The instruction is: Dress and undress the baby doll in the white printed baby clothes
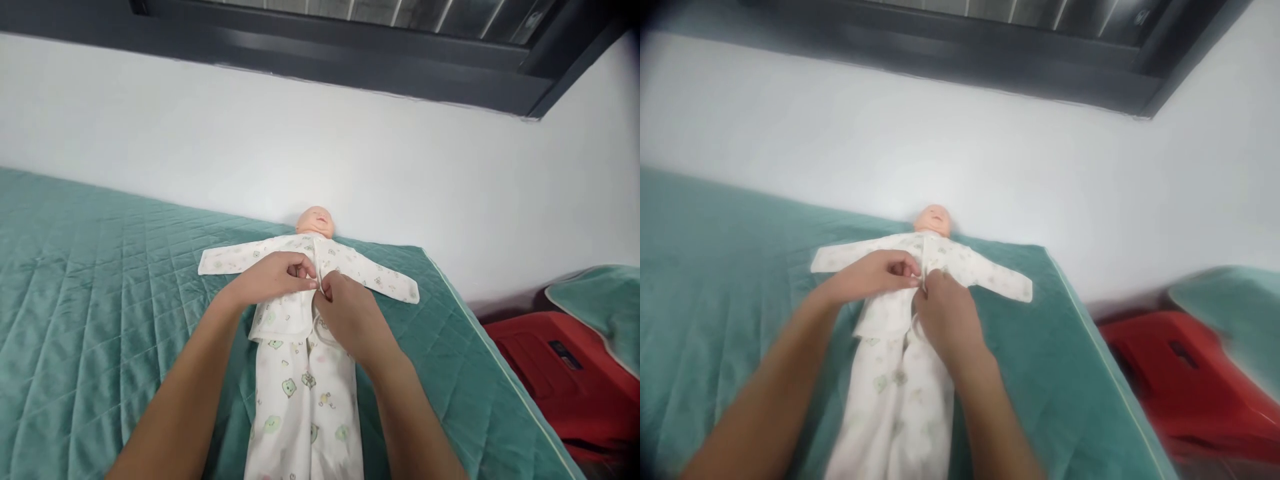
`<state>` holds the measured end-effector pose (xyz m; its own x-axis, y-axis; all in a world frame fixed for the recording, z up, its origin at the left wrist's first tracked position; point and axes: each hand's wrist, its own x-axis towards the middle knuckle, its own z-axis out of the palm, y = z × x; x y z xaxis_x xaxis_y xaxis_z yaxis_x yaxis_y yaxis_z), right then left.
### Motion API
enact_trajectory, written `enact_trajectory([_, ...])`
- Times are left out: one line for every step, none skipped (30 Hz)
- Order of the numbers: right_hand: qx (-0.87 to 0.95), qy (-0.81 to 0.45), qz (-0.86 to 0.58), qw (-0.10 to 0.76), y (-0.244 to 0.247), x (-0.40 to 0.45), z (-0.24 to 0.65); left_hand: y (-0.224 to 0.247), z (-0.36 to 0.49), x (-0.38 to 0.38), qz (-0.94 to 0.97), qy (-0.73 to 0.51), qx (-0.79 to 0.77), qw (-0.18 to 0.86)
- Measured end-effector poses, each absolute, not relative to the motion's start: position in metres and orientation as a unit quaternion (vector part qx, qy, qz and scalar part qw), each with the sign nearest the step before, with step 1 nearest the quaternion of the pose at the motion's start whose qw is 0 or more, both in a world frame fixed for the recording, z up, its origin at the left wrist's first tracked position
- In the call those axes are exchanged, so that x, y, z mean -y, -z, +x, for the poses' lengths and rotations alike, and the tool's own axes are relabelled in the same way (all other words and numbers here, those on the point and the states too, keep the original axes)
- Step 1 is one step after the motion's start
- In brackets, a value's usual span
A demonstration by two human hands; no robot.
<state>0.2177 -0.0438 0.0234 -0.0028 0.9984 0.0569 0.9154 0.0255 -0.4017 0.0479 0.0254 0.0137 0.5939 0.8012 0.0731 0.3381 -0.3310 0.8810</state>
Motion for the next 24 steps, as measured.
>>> enact_trajectory([0.703,-0.14,-0.673,0.181,-0.022,0.043,0.222,-0.012,0.049,-0.024,0.775,-0.261,-0.365,0.445])
enact_trajectory([0.71,-0.157,-0.657,0.2,-0.02,0.042,0.226,-0.01,0.049,-0.023,0.777,-0.262,-0.363,0.442])
enact_trajectory([0.715,-0.173,-0.64,0.22,-0.017,0.041,0.229,-0.008,0.049,-0.021,0.78,-0.262,-0.363,0.438])
enact_trajectory([0.717,-0.19,-0.627,0.241,-0.014,0.04,0.233,-0.007,0.049,-0.019,0.781,-0.263,-0.364,0.434])
enact_trajectory([0.713,-0.208,-0.617,0.262,-0.011,0.04,0.235,-0.005,0.049,-0.017,0.78,-0.265,-0.366,0.433])
enact_trajectory([0.704,-0.226,-0.61,0.285,-0.008,0.04,0.236,-0.003,0.049,-0.015,0.777,-0.269,-0.37,0.434])
enact_trajectory([0.692,-0.246,-0.605,0.308,-0.005,0.039,0.237,-0.002,0.048,-0.012,0.771,-0.275,-0.374,0.436])
enact_trajectory([0.677,-0.268,-0.6,0.33,-0.002,0.039,0.238,0.0,0.048,-0.01,0.764,-0.282,-0.379,0.439])
enact_trajectory([0.661,-0.291,-0.595,0.351,0.0,0.038,0.238,0.001,0.048,-0.008,0.757,-0.292,-0.384,0.44])
enact_trajectory([0.647,-0.312,-0.59,0.37,0.002,0.037,0.238,0.002,0.048,-0.007,0.752,-0.301,-0.389,0.44])
enact_trajectory([0.633,-0.331,-0.584,0.386,0.003,0.037,0.238,0.002,0.048,-0.006,0.747,-0.31,-0.391,0.439])
enact_trajectory([0.62,-0.348,-0.577,0.401,0.004,0.036,0.239,0.002,0.049,-0.005,0.743,-0.316,-0.392,0.441])
enact_trajectory([0.607,-0.366,-0.57,0.417,0.005,0.035,0.239,0.002,0.05,-0.004,0.74,-0.32,-0.39,0.445])
enact_trajectory([0.593,-0.382,-0.562,0.431,0.005,0.034,0.24,0.002,0.05,-0.004,0.736,-0.324,-0.387,0.451])
enact_trajectory([0.58,-0.398,-0.555,0.444,0.006,0.034,0.241,0.001,0.051,-0.004,0.731,-0.327,-0.385,0.458])
enact_trajectory([0.569,-0.412,-0.548,0.454,0.007,0.033,0.242,0.001,0.051,-0.005,0.728,-0.328,-0.383,0.464])
enact_trajectory([0.56,-0.423,-0.542,0.462,0.008,0.033,0.243,0.001,0.051,-0.005,0.726,-0.328,-0.384,0.466])
enact_trajectory([0.554,-0.431,-0.537,0.468,0.008,0.033,0.243,0.0,0.05,-0.006,0.728,-0.325,-0.387,0.463])
enact_trajectory([0.549,-0.437,-0.534,0.473,0.009,0.033,0.244,0.0,0.05,-0.006,0.733,-0.321,-0.39,0.456])
enact_trajectory([0.544,-0.441,-0.531,0.476,0.01,0.033,0.244,0.0,0.05,-0.007,0.74,-0.316,-0.392,0.447])
enact_trajectory([0.539,-0.445,-0.53,0.48,0.011,0.033,0.244,0.0,0.05,-0.007,0.749,-0.309,-0.391,0.437])
enact_trajectory([0.535,-0.449,-0.528,0.483,0.012,0.032,0.244,0.0,0.05,-0.007,0.757,-0.306,-0.388,0.428])
enact_trajectory([0.533,-0.451,-0.527,0.484,0.012,0.032,0.244,0.0,0.05,-0.006,0.764,-0.305,-0.385,0.418])
enact_trajectory([0.532,-0.452,-0.526,0.485,0.012,0.032,0.243,0.0,0.051,-0.006,0.769,-0.307,-0.383,0.409])
